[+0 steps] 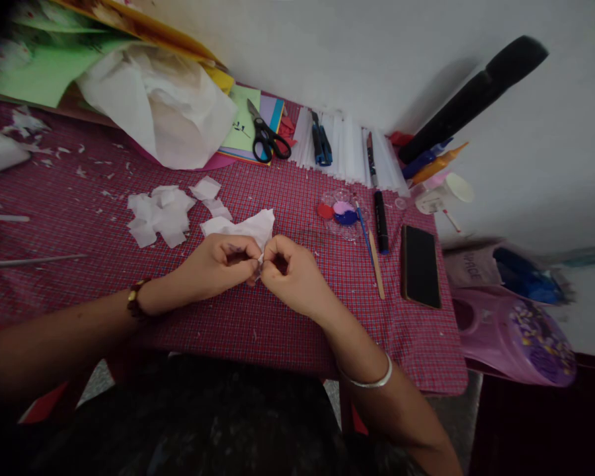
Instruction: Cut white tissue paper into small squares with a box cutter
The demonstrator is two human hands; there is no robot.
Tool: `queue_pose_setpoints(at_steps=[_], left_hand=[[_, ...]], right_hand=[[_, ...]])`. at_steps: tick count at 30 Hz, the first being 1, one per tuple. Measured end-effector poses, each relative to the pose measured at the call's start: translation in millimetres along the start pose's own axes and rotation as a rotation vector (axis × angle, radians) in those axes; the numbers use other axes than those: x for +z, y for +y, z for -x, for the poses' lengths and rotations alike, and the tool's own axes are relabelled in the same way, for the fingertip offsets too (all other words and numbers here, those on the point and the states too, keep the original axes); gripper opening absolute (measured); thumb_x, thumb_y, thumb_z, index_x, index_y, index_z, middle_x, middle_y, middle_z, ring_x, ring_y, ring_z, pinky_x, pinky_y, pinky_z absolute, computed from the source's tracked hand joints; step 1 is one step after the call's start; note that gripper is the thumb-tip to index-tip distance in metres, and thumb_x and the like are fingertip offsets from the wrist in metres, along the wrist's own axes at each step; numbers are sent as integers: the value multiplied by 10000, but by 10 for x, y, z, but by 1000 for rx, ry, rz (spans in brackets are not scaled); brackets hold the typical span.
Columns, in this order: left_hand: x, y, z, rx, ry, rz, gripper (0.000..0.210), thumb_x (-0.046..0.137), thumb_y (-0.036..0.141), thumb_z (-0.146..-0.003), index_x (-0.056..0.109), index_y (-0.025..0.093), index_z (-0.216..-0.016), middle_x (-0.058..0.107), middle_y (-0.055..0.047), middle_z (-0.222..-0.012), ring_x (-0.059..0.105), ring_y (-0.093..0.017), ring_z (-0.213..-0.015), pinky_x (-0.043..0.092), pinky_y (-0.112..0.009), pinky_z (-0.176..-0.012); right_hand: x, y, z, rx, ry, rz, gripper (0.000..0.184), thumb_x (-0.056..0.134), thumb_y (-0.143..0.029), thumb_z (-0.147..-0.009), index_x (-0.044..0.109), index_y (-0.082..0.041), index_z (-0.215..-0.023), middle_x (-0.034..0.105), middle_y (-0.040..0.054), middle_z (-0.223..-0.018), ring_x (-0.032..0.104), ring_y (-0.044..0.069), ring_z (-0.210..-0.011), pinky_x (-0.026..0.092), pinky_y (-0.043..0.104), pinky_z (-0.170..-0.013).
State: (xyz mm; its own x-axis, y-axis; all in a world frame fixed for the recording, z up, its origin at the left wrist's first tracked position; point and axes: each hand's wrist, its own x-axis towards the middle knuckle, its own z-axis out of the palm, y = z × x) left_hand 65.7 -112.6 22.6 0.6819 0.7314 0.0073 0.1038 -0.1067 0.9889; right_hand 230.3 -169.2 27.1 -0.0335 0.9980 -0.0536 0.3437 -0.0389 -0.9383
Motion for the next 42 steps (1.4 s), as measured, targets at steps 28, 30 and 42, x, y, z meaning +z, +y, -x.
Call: queue_pose_setpoints(at_steps=[28,30,42], left_hand=[[26,-31,-5,39,33,48,40,561,154,-749,544,178,-722,614,27,-646,559,-73,-596,443,-192,-552],[29,-22,0,41,50,45,58,579,170,-759,549,174,-710,615,26,-646,551,-70,-592,436,-191,-551],[19,-11,11,135,106,-12,56,600,180,-760,591,163,-707,598,26,-632,522,-69,-585,420,-192,-547]], right_hand=[[-42,-13,9,-1,-37,-135,95,622,-272,-797,544,-226,-769,578,-28,-714,544,123,-677,445,308,-647],[-47,-31,17,-12,-18,-124,99,634,-276,-799,551,-226,-778,580,-30,-720,542,120,-677,444,303,-646],[-55,-125,59,-106,33,-22,63,610,-229,-803,548,-234,-798,583,-32,-728,532,118,-668,411,287,-620]])
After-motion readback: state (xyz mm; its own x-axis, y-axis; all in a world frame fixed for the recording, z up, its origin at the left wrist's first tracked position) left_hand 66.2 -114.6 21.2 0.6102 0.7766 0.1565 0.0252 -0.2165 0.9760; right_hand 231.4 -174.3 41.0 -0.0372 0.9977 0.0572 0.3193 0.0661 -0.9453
